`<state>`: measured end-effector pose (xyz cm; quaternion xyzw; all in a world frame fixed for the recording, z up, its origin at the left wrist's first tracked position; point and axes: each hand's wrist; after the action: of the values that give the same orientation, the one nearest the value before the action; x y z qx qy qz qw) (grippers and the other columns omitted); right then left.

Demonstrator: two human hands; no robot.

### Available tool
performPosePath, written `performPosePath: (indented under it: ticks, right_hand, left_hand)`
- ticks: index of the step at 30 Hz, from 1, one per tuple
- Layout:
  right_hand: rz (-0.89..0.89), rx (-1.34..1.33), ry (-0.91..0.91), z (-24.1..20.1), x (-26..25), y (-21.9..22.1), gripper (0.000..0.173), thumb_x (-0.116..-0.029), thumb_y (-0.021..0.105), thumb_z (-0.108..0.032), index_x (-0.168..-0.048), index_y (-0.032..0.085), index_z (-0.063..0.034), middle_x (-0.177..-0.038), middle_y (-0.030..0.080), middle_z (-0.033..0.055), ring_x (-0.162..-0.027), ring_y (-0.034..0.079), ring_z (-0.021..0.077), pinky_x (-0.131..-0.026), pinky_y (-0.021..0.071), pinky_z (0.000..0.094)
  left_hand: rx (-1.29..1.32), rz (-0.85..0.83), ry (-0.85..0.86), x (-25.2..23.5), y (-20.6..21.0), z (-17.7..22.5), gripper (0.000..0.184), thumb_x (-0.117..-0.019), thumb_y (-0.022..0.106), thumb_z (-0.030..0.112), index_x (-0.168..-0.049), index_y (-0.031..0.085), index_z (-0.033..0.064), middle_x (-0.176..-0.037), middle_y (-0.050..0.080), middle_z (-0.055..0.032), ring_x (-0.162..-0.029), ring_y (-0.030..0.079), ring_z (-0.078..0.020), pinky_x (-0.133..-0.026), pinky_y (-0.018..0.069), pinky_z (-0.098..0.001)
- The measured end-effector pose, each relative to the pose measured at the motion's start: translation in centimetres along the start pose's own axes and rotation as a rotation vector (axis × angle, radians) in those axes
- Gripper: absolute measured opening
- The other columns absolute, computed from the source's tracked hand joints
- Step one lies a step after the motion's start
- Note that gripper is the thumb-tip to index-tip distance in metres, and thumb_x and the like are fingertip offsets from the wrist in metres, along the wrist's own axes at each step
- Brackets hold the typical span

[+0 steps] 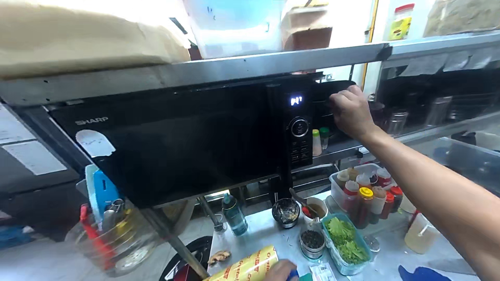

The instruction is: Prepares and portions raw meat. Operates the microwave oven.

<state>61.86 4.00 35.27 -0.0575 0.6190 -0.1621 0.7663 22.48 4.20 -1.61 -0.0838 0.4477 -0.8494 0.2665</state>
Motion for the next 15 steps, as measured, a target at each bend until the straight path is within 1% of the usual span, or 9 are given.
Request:
performPosePath:
  ticks: [2, 4, 5, 7, 9, 11, 13, 14, 15]
  right_hand:
    - [-0.095, 0.012, 0.075, 0.0, -0.1, 2.0, 0.014, -0.0982, 0.060, -0.012, -0.090, 0.066, -0.0030, -0.087, 0.069, 0.0159, -0.093, 0.067, 0.0379, -0.089, 0.0535, 0.0535]
    - [-0.155, 0.005, 0.142, -0.1, 0.2, 2.6, 0.015, -0.0959, 0.061, -0.011, -0.086, 0.067, -0.0009, -0.084, 0.069, 0.0187, -0.089, 0.069, 0.0401, -0.086, 0.0538, 0.0579]
    - [-0.164, 0.004, 0.149, 0.0, 0.5, 2.7, 0.016, -0.0966, 0.061, -0.013, -0.087, 0.067, -0.0017, -0.084, 0.070, 0.0180, -0.089, 0.069, 0.0390, -0.086, 0.0541, 0.0573]
    - [-0.158, 0.000, 0.119, 0.3, 1.0, 2.6, 0.017, -0.0993, 0.059, -0.017, -0.092, 0.069, -0.0045, -0.086, 0.070, 0.0149, -0.090, 0.069, 0.0355, -0.087, 0.0539, 0.0541]
    - [-0.186, -0.004, 0.096, 0.6, 1.2, 2.1, 0.019, -0.1011, 0.057, -0.020, -0.099, 0.072, -0.0083, -0.093, 0.072, 0.0119, -0.100, 0.068, 0.0333, -0.094, 0.0530, 0.0511]
    - [-0.239, 0.020, 0.075, 0.9, 1.1, 1.3, 0.022, -0.1036, 0.053, -0.023, -0.103, 0.071, -0.0115, -0.097, 0.072, 0.0100, -0.107, 0.066, 0.0332, -0.096, 0.0525, 0.0501]
    - [-0.281, 0.059, 0.047, 0.8, 0.8, -0.3, 0.026, -0.1056, 0.051, -0.031, -0.110, 0.071, -0.0141, -0.102, 0.073, 0.0074, -0.114, 0.062, 0.0328, -0.097, 0.0504, 0.0492]
    - [-0.283, 0.074, 0.020, 0.7, 0.8, -1.2, 0.028, -0.1051, 0.053, -0.034, -0.113, 0.071, -0.0137, -0.108, 0.072, 0.0073, -0.116, 0.061, 0.0329, -0.098, 0.0498, 0.0489]
    - [-0.278, 0.084, 0.002, 0.4, 1.1, -2.4, 0.032, -0.1041, 0.056, -0.037, -0.121, 0.070, -0.0133, -0.118, 0.072, 0.0073, -0.121, 0.060, 0.0323, -0.102, 0.0491, 0.0481]
  left_hand:
    - [-0.136, -0.040, -0.024, -4.2, 0.4, -1.8, 0.036, -0.1021, 0.058, 0.037, -0.129, 0.069, 0.0156, -0.136, 0.065, -0.0053, -0.128, 0.060, -0.0232, -0.108, 0.0494, -0.0486]
    - [-0.245, -0.093, -0.090, -8.1, 1.2, -3.8, 0.039, -0.0999, 0.059, 0.038, -0.133, 0.067, 0.0184, -0.141, 0.062, -0.0042, -0.133, 0.056, -0.0253, -0.108, 0.0476, -0.0528]
    - [-0.287, -0.118, -0.122, -9.8, 1.8, -5.0, 0.040, -0.0992, 0.060, 0.038, -0.134, 0.066, 0.0192, -0.143, 0.061, -0.0041, -0.134, 0.055, -0.0263, -0.109, 0.0465, -0.0544]
    - [-0.344, -0.142, -0.166, -13.1, 3.1, -7.1, 0.044, -0.0981, 0.061, 0.036, -0.138, 0.063, 0.0176, -0.144, 0.059, -0.0071, -0.136, 0.053, -0.0303, -0.109, 0.0449, -0.0579]
    - [-0.406, -0.155, -0.181, -15.9, 4.6, -9.1, 0.049, -0.0968, 0.062, 0.031, -0.144, 0.058, 0.0167, -0.148, 0.056, -0.0076, -0.140, 0.048, -0.0325, -0.109, 0.0434, -0.0601]
    - [-0.502, -0.172, -0.178, -18.3, 6.3, -10.9, 0.051, -0.0956, 0.060, 0.024, -0.146, 0.055, 0.0165, -0.150, 0.055, -0.0073, -0.143, 0.045, -0.0330, -0.110, 0.0422, -0.0611]
    - [-0.587, -0.165, -0.161, -20.1, 7.9, -12.3, 0.043, -0.0930, 0.060, 0.018, -0.136, 0.062, 0.0143, -0.141, 0.061, -0.0078, -0.138, 0.050, -0.0326, -0.107, 0.0434, -0.0603]
    - [-0.616, -0.159, -0.155, -20.6, 8.5, -12.8, 0.038, -0.0927, 0.060, 0.016, -0.130, 0.065, 0.0139, -0.138, 0.063, -0.0077, -0.135, 0.052, -0.0321, -0.107, 0.0435, -0.0592]
    - [-0.637, -0.149, -0.148, -21.1, 8.9, -13.2, 0.035, -0.0927, 0.059, 0.015, -0.127, 0.067, 0.0138, -0.136, 0.064, -0.0079, -0.133, 0.053, -0.0319, -0.107, 0.0431, -0.0588]
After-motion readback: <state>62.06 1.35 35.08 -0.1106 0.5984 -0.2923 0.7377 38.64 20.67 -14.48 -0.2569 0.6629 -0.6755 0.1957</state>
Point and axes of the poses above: each hand's wrist, its own x-axis away from the middle knuckle, its own y-axis out of the palm, z = x × y
